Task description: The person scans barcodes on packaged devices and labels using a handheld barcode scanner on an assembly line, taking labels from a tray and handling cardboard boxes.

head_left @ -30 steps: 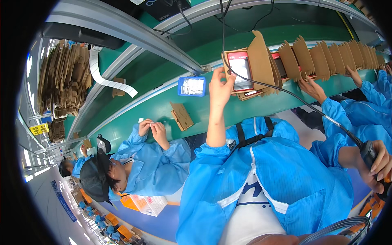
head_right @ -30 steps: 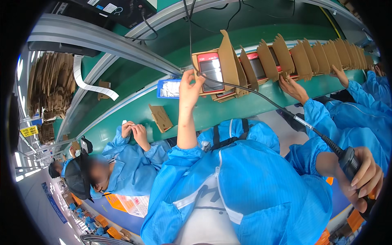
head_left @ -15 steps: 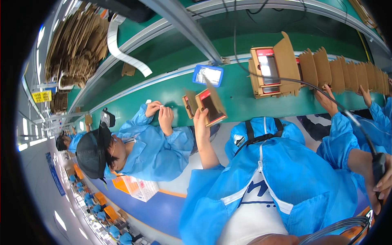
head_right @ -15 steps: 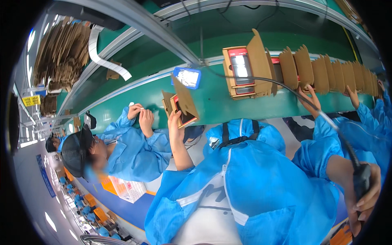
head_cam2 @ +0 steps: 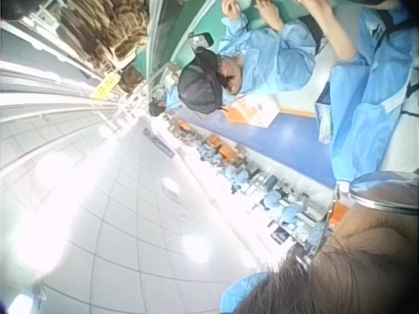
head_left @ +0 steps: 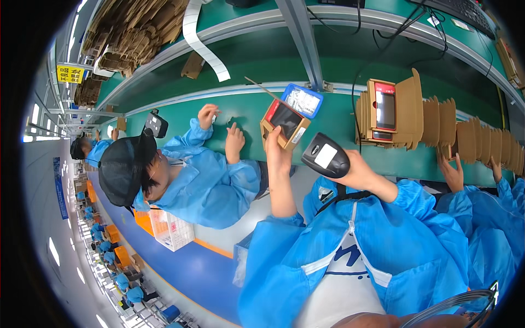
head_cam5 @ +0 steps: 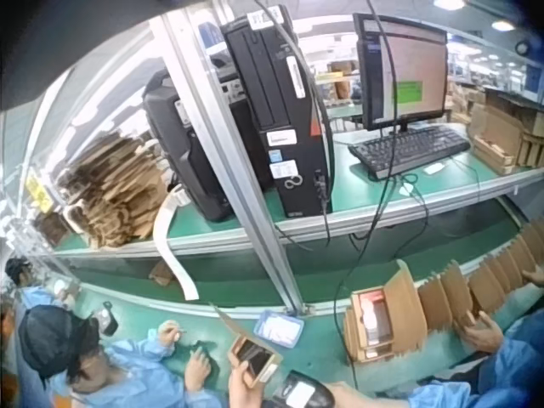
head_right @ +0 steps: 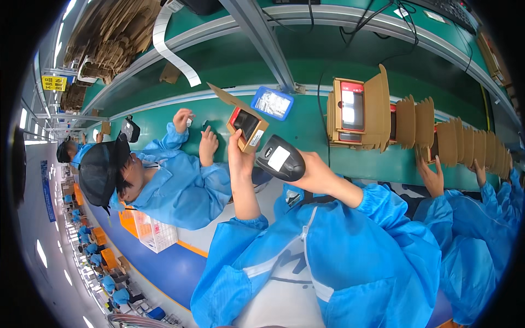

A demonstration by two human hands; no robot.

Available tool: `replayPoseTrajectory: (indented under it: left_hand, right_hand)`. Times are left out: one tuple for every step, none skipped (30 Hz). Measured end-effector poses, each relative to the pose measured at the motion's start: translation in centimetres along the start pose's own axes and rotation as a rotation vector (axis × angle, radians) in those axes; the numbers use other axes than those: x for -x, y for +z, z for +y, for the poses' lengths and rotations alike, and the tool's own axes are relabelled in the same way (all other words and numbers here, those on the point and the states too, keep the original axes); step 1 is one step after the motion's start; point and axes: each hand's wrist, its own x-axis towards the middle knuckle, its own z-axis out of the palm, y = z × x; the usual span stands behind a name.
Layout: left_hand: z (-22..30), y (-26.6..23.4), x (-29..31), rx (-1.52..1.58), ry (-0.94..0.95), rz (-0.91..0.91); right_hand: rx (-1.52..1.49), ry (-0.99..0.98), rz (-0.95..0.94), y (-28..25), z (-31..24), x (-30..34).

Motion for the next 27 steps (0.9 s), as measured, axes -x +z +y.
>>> replayPoseTrajectory:
  left_hand:
    - [0.2,0.3,-0.3,-0.014,0.001,-0.005]
    - [0.3,0.6,-0.5,-0.021,0.008,-0.02]
    - [0.4,0.8,-0.8,-0.029,0.006,-0.031]
    - [0.4,1.1,-1.0,-0.022,0.014,-0.052]
    - [0.5,1.4,-1.2,-0.03,0.02,-0.046]
    - [0.5,1.6,-1.2,-0.036,0.023,-0.048]
    - [0.4,1.9,-1.3,-0.051,0.008,-0.009]
    - [0.3,2.2,-1.4,-0.054,0.048,-0.042]
    - [0.1,2.5,-1.5,-0.065,0.071,-0.033]
    - [-0.1,2.6,-1.6,-0.077,0.093,-0.023]
    - [-0.3,2.7,-1.8,-0.089,0.089,-0.021]
    - [-0.4,2.7,-2.0,-0.101,0.085,-0.02]
    - [-0.6,2.6,-2.2,-0.098,0.103,-0.06]
    - [-0.7,2.5,-2.4,-0.109,0.075,-0.027]
    - [-0.8,2.3,-2.7,-0.103,0.071,-0.04]
    - [-0.9,2.3,-2.8,-0.089,0.089,-0.09]
    - [-0.7,2.1,-3.0,-0.081,0.034,-0.075]
    - [-0.8,2.1,-3.0,-0.073,0.063,-0.078]
    - [-0.7,2.1,-3.0,-0.09,0.071,-0.111]
    - [-0.8,2.3,-2.9,-0.102,0.092,-0.131]
    - [-0.8,2.3,-2.7,-0.074,0.065,-0.084]
    - [-0.9,2.5,-2.6,-0.081,0.081,0.007]
    - [-1.2,2.3,-2.0,-0.111,0.102,-0.025]
    - [-1.5,2.1,-1.7,-0.14,0.137,-0.112]
    - [-1.8,1.7,-1.7,-0.22,0.097,-0.058]
    - [-2.7,1.2,-1.6,-0.227,0.107,-0.066]
    - [-3.8,0.6,-1.3,-0.212,0.155,-0.119]
  right_hand:
    - [0.002,0.041,-0.013,0.4,0.6,-0.4]
    - [0.012,0.004,0.016,0.6,1.0,-0.4]
    - [0.013,0.025,0.035,0.8,1.3,-0.2]
    - [0.013,-0.108,0.143,1.0,1.6,0.0]
    - [0.028,-0.093,0.158,1.0,1.7,0.3]
    - [0.043,-0.077,0.175,1.0,1.8,0.6]
    - [0.057,-0.073,0.206,0.9,1.8,0.8]
    - [0.027,-0.08,0.23,0.8,1.7,0.9]
    - [0.038,-0.08,0.223,0.6,1.7,1.1]
    - [0.047,-0.09,0.228,0.5,1.6,1.2]
    - [0.057,-0.099,0.232,0.4,1.6,1.2]
    - [0.046,-0.081,0.209,0.2,1.5,1.4]
    - [0.035,-0.063,0.185,0.1,1.5,1.5]
    - [0.025,-0.045,0.161,0.0,1.4,1.7]
    - [0.006,-0.009,0.154,-0.1,1.4,1.8]
    - [-0.01,0.025,0.15,0.0,1.3,2.0]
    - [-0.004,0.021,0.178,-0.1,1.3,2.1]
    - [0.007,0.068,0.168,-0.1,1.2,2.1]
    - [0.025,0.05,0.182,0.0,1.3,2.1]
    - [0.101,-0.127,0.305,-0.1,1.2,2.1]
    - [0.091,-0.153,0.325,-0.1,1.2,2.1]
    - [0.034,-0.081,0.26,-0.3,1.2,2.0]
    - [-0.042,-0.014,0.209,-0.5,1.2,2.1]
    - [-0.062,-0.025,0.193,-0.9,1.2,2.0]
    - [-0.092,-0.033,0.168,-1.1,1.2,2.1]
    - [-0.076,-0.033,0.143,-1.4,1.3,2.0]
    - [-0.045,-0.043,0.152,-1.5,1.3,2.2]
